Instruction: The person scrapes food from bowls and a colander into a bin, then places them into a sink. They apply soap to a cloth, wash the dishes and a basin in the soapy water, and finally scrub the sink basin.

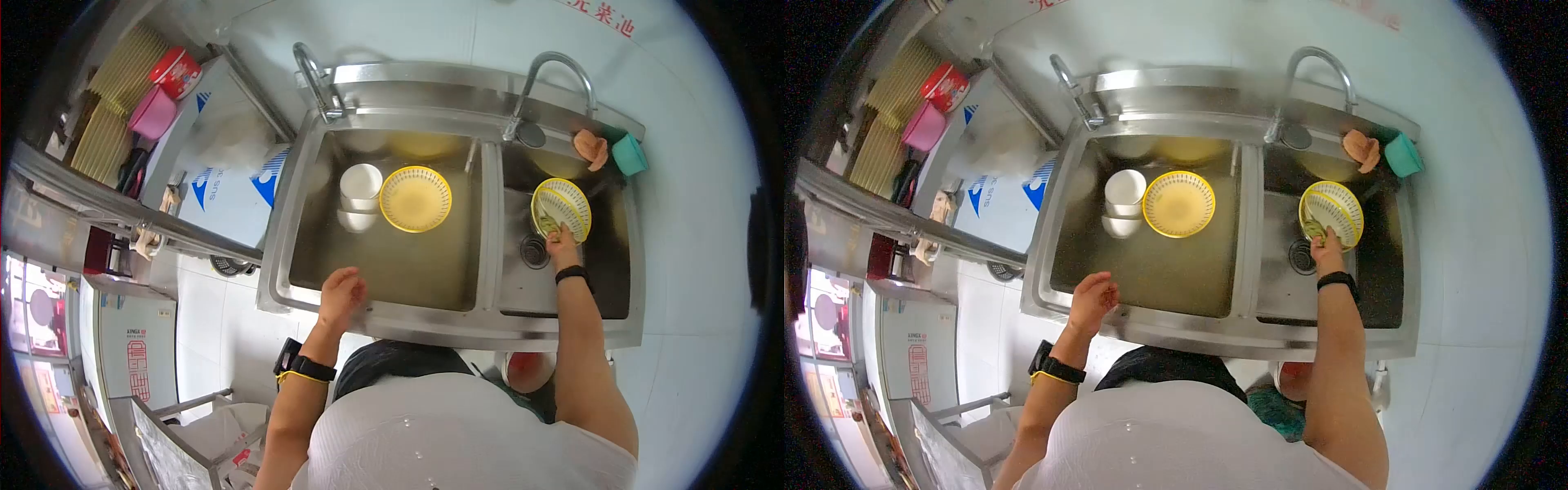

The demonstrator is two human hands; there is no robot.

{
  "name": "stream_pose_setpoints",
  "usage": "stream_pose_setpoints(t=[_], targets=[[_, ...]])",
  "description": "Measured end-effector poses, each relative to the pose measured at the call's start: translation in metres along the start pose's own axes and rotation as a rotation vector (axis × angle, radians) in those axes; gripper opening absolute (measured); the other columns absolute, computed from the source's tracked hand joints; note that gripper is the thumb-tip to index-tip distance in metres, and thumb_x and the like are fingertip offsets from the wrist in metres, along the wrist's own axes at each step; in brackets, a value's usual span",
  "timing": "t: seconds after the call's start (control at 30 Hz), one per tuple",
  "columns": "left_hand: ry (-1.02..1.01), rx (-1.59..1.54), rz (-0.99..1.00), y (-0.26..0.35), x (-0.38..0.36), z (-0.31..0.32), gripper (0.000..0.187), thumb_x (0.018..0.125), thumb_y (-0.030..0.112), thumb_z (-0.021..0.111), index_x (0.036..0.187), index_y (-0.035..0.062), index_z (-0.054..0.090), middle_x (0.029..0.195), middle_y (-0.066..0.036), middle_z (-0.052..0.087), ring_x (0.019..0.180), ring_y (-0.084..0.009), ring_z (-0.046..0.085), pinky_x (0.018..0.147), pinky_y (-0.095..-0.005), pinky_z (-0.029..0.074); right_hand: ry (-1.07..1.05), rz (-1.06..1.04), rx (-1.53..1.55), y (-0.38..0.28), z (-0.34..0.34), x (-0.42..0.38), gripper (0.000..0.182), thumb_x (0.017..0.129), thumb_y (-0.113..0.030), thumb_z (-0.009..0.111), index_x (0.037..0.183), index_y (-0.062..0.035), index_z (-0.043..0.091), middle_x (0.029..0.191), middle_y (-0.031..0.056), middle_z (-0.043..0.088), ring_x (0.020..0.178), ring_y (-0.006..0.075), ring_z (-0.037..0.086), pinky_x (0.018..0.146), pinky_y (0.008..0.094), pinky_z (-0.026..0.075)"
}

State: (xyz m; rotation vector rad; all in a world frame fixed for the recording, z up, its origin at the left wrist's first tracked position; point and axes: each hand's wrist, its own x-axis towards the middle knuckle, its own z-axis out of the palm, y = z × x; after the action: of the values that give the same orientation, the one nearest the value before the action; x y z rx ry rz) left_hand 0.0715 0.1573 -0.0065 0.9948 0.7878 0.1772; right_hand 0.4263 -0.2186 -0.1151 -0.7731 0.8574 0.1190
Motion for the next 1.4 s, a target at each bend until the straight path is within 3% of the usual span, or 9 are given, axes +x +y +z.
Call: stream_pose_setpoints(t=[0.1,0.17,0.3,0.43,0.63,0.77,1.03,1.1,1.4], targets=[[0.025,0.026,-0.046,0.005,0.006,-0.001,0.019,0.079,0.007,0.048,0.097,0.0068,0.048,0.077,-0.006,0.056,0.069,-0.0147,0.054,0.06,-0.0255,0.044,-0.032,-0.043,-0.071,0.001,0.036,-0.045,0.014,0.08,-0.014,0.051,0.092,-0.007,0.048,0.081,0.005,0.054,0.06,0.0122,0.052,0.038,0.0177,0.039],[0.015,-0.013,-0.04,0.005,0.012,-0.003,0.019,0.078,0.007,0.048,0.097,0.0066,0.048,0.077,-0.006,0.056,0.069,-0.015,0.054,0.06,-0.0255,0.044,-0.435,-0.228,-0.188,0.017,0.061,-0.084,0.015,0.078,-0.017,0.056,0.09,-0.0118,0.049,0.086,0.0021,0.052,0.066,0.0108,0.049,0.046,0.0191,0.038],[-0.013,-0.089,-0.01,0.013,0.023,0.002,0.019,0.078,0.006,0.048,0.096,0.0061,0.048,0.077,-0.006,0.055,0.069,-0.0156,0.054,0.061,-0.0252,0.044,-0.568,-0.026,-0.54,0.105,0.113,-0.187,0.018,0.074,-0.019,0.061,0.088,-0.0142,0.05,0.082,0.0016,0.053,0.072,0.014,0.051,0.055,0.0274,0.042],[-0.02,-0.08,-0.007,0.02,0.031,-0.007,0.018,0.078,0.005,0.046,0.096,0.0058,0.048,0.076,-0.006,0.055,0.067,-0.015,0.053,0.061,-0.0247,0.043,-0.409,0.33,-0.732,0.219,0.112,-0.179,0.034,0.073,-0.025,0.062,0.1,-0.014,0.044,0.1,0.0054,0.047,0.09,0.0201,0.045,0.066,0.0349,0.041],[-0.004,-0.149,-0.107,0.023,0.016,-0.035,0.013,0.08,0.004,0.044,0.092,0.0063,0.049,0.074,-0.005,0.054,0.066,-0.0139,0.052,0.06,-0.0238,0.042,-0.029,0.3,-0.893,0.284,0.108,-0.115,0.054,0.073,-0.032,0.062,0.116,-0.0118,0.035,0.119,0.0063,0.033,0.101,0.0226,0.036,0.073,0.0355,0.041],[0.073,-0.159,-0.198,0.023,0.022,-0.052,0.013,0.081,0.004,0.044,0.092,0.0069,0.049,0.075,-0.005,0.054,0.067,-0.0137,0.051,0.061,-0.0238,0.042,-0.061,0.097,-1.134,0.305,0.09,-0.038,0.041,0.077,-0.028,0.057,0.11,-0.0082,0.044,0.109,0.0084,0.045,0.09,0.0219,0.046,0.067,0.0319,0.045],[-0.039,-0.168,-0.173,0.039,0.045,-0.054,0.012,0.082,0.006,0.044,0.093,0.0064,0.048,0.075,-0.004,0.052,0.067,-0.0131,0.05,0.062,-0.0232,0.042,0.134,-0.328,-1.494,0.266,0.112,-0.082,0.024,0.07,-0.012,0.056,0.094,-0.0093,0.054,0.084,0.0071,0.061,0.068,0.0182,0.059,0.051,0.0318,0.047],[-0.064,-0.159,-0.183,0.041,0.05,-0.054,0.012,0.082,0.006,0.044,0.093,0.0061,0.048,0.075,-0.004,0.052,0.067,-0.013,0.05,0.062,-0.0232,0.042,0.04,-0.43,-1.617,0.252,0.121,-0.102,0.027,0.075,-0.006,0.051,0.1,0.0044,0.048,0.084,0.0157,0.057,0.066,0.017,0.057,0.051,0.0275,0.044],[-0.034,-0.064,-0.14,0.016,0.084,-0.048,0.022,0.079,0.011,0.047,0.1,0.0049,0.046,0.079,-0.004,0.052,0.069,-0.0111,0.049,0.062,-0.0228,0.04,-0.146,-0.162,-1.202,0.245,0.093,-0.099,0.027,0.064,0.004,0.053,0.09,-0.0034,0.053,0.075,0.0101,0.059,0.056,0.0188,0.057,0.038,0.025,0.041]])
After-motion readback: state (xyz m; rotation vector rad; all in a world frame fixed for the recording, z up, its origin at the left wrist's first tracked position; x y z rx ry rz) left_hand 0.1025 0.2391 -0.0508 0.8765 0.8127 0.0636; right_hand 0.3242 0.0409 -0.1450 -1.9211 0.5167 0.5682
